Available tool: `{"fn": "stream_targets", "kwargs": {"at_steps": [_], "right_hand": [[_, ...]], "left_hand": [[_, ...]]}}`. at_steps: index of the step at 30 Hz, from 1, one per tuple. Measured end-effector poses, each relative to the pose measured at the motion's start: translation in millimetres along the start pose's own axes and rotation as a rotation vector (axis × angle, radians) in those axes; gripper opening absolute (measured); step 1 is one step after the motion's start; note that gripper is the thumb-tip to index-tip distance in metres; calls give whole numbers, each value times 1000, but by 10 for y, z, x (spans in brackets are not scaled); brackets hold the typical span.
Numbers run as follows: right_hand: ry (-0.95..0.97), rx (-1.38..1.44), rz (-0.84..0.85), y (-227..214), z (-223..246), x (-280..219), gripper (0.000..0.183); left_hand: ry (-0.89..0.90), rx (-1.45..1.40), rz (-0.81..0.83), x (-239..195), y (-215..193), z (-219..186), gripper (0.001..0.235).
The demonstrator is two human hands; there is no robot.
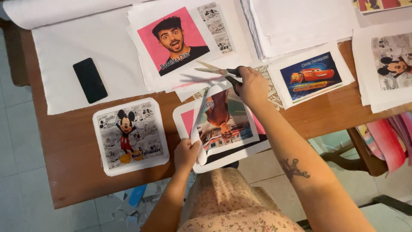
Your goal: The person uses scissors to manually cut out various printed designs and portraits from sheets of paper on a wooden table.
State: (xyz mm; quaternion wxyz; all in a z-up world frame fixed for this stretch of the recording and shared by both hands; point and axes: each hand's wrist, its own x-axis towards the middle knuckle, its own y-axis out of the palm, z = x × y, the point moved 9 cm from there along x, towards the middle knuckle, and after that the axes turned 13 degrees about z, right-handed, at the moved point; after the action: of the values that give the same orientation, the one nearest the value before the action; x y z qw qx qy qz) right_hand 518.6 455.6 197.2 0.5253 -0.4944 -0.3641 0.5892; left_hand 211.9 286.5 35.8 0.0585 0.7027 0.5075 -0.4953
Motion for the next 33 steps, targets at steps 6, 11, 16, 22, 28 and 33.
{"fn": "stream_targets", "kwargs": {"at_steps": [6, 11, 16, 22, 28, 33], "right_hand": [[212, 172, 127, 471, -721, -700, 32], [498, 54, 343, 969, -1185, -1447, 40], [562, 63, 405, 1145, -1102, -1707, 41], [564, 118, 427, 1205, -1056, -1666, 31], [529, 104, 422, 1235, -1088, -1563, 31], [535, 61, 379, 1034, -1175, -1487, 33]], "left_hand": [[131, -428, -3, -755, -473, -925, 75], [476, -408, -103, -212, -667, -1109, 67], [735, -212, -170, 103, -721, -1295, 55], [588, -254, -234, -93, -721, -1184, 82], [280, -211, -313, -278, -621, -782, 76], [150, -188, -184, -155, -218, -195, 47]]}}
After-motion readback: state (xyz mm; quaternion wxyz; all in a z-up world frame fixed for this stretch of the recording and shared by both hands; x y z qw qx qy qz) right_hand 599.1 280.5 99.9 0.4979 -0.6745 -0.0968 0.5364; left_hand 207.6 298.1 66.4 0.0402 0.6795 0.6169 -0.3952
